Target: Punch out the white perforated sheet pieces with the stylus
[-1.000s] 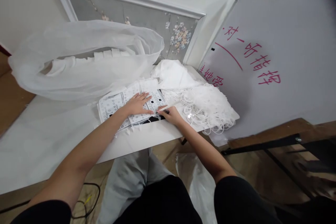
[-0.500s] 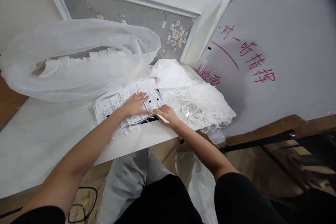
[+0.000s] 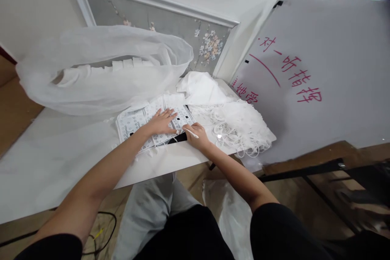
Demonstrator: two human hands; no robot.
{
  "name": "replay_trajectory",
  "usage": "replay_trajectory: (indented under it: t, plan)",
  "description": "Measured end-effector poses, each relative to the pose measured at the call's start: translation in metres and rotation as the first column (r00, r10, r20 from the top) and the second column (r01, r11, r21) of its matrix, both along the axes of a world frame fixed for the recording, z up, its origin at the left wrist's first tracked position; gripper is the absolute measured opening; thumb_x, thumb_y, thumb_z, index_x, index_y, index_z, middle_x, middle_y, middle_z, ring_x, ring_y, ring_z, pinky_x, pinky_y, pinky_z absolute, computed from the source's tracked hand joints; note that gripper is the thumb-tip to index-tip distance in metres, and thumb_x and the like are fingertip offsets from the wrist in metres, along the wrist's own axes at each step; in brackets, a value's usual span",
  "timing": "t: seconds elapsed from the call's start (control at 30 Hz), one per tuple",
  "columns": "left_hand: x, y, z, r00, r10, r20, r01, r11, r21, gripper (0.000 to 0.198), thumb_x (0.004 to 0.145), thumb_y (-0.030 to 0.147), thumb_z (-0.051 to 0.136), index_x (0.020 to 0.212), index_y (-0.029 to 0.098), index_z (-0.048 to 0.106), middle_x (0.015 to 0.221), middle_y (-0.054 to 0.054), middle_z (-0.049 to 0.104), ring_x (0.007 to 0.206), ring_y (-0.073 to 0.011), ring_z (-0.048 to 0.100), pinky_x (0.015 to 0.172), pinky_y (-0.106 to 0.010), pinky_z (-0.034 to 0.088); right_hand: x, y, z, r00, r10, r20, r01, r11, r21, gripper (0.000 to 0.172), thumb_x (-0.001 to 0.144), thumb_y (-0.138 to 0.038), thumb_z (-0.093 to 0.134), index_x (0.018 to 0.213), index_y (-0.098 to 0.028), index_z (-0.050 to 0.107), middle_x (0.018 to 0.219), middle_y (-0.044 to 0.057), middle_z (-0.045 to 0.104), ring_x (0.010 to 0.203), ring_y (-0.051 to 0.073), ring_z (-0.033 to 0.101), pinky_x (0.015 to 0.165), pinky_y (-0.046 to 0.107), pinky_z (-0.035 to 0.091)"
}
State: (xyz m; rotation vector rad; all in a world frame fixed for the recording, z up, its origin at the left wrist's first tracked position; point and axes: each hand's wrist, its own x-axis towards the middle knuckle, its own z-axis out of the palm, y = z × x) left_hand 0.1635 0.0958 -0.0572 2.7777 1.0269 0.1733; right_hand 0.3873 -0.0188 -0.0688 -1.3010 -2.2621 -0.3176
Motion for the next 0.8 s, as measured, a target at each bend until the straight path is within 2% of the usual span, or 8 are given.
replay_trajectory:
  t: [0.1, 0.2, 0.27, 0.4, 0.47, 0.6, 0.7, 0.8]
  plan:
    - [-0.001, -0.008, 0.006, 0.983, -0.134, 0.121, 0.116, 0.982, 0.146, 0.076, 0.090, 0.072, 0.057, 0.146, 0.021, 0.058, 0.154, -0.014, 0.054, 0.143, -0.0351, 0.048, 0.122, -0.054, 0.024, 0.002, -0.001, 0.002, 1.000, 0.012, -0.002, -0.012, 1.000, 0.014, 0.026, 0.100, -0.011, 0.044, 0.101, -0.021, 0.068, 0.095, 0.003, 0.079, 0.071, 0.017, 0.066, 0.082, 0.033, 0.044]
    - [0.001, -0.020, 0.012, 0.916, -0.321, 0.239, 0.239, 0.918, 0.317, 0.048, 0.094, 0.062, 0.060, 0.112, 0.020, 0.076, 0.119, -0.011, 0.075, 0.113, -0.0271, 0.067, 0.106, -0.043, 0.044, 0.005, -0.001, 0.003, 1.000, -0.003, -0.025, 0.003, 1.000, 0.006, 0.025, 0.103, -0.015, 0.045, 0.100, -0.022, 0.069, 0.098, 0.002, 0.079, 0.072, 0.016, 0.066, 0.084, 0.033, 0.044]
    - [0.005, -0.027, 0.013, 0.882, -0.395, 0.256, 0.272, 0.871, 0.409, 0.041, 0.094, 0.058, 0.062, 0.096, 0.020, 0.076, 0.102, -0.009, 0.077, 0.099, -0.0247, 0.070, 0.094, -0.040, 0.049, 0.007, -0.002, 0.003, 1.000, 0.001, -0.024, -0.001, 1.000, -0.004, 0.025, 0.104, -0.018, 0.045, 0.100, -0.023, 0.069, 0.099, 0.002, 0.079, 0.075, 0.017, 0.066, 0.085, 0.033, 0.043]
    - [0.015, -0.035, 0.009, 0.867, -0.466, 0.177, 0.317, 0.789, 0.526, 0.030, 0.100, 0.036, 0.056, 0.083, 0.019, 0.074, 0.085, -0.007, 0.075, 0.083, -0.0206, 0.068, 0.082, -0.037, 0.050, 0.007, -0.003, 0.002, 0.998, -0.044, -0.048, 0.043, 0.999, -0.026, 0.027, 0.106, -0.022, 0.043, 0.100, -0.023, 0.069, 0.088, 0.003, 0.077, 0.072, 0.018, 0.065, 0.084, 0.032, 0.043]
    - [0.017, -0.035, 0.006, 0.859, -0.491, 0.143, 0.340, 0.757, 0.558, 0.031, 0.101, 0.026, 0.052, 0.078, 0.019, 0.072, 0.080, -0.005, 0.073, 0.078, -0.0187, 0.067, 0.080, -0.036, 0.050, 0.005, -0.004, 0.002, 0.996, -0.073, -0.060, 0.071, 0.997, -0.029, 0.029, 0.106, -0.021, 0.042, 0.098, -0.022, 0.069, 0.085, 0.004, 0.077, 0.070, 0.017, 0.064, 0.083, 0.032, 0.043]
    - [0.020, -0.034, 0.005, 0.815, -0.570, 0.106, 0.412, 0.699, 0.584, 0.035, 0.100, 0.020, 0.052, 0.070, 0.019, 0.069, 0.080, -0.005, 0.073, 0.075, -0.0178, 0.064, 0.077, -0.035, 0.049, 0.002, -0.001, 0.001, 0.993, -0.107, -0.053, 0.105, 0.993, -0.045, 0.033, 0.105, -0.018, 0.040, 0.095, -0.021, 0.071, 0.087, 0.004, 0.077, 0.069, 0.017, 0.063, 0.084, 0.032, 0.042]
    - [0.020, -0.035, 0.005, 0.781, -0.611, 0.128, 0.454, 0.696, 0.556, 0.030, 0.097, 0.015, 0.054, 0.072, 0.019, 0.070, 0.081, -0.005, 0.073, 0.076, -0.0181, 0.065, 0.078, -0.035, 0.049, 0.007, 0.007, 0.001, 0.963, -0.224, -0.148, 0.213, 0.973, -0.086, 0.034, 0.104, -0.020, 0.041, 0.093, -0.021, 0.073, 0.089, 0.005, 0.078, 0.071, 0.017, 0.065, 0.090, 0.033, 0.043]
    - [0.018, -0.038, 0.006, 0.770, -0.617, 0.160, 0.474, 0.722, 0.503, 0.024, 0.095, 0.018, 0.056, 0.078, 0.020, 0.072, 0.086, -0.006, 0.075, 0.080, -0.0196, 0.067, 0.080, -0.036, 0.050, 0.017, 0.014, 0.005, 0.853, -0.378, -0.361, 0.329, 0.925, -0.190, 0.037, 0.103, -0.032, 0.046, 0.085, -0.021, 0.076, 0.090, 0.007, 0.079, 0.079, 0.021, 0.069, 0.086, 0.034, 0.049]
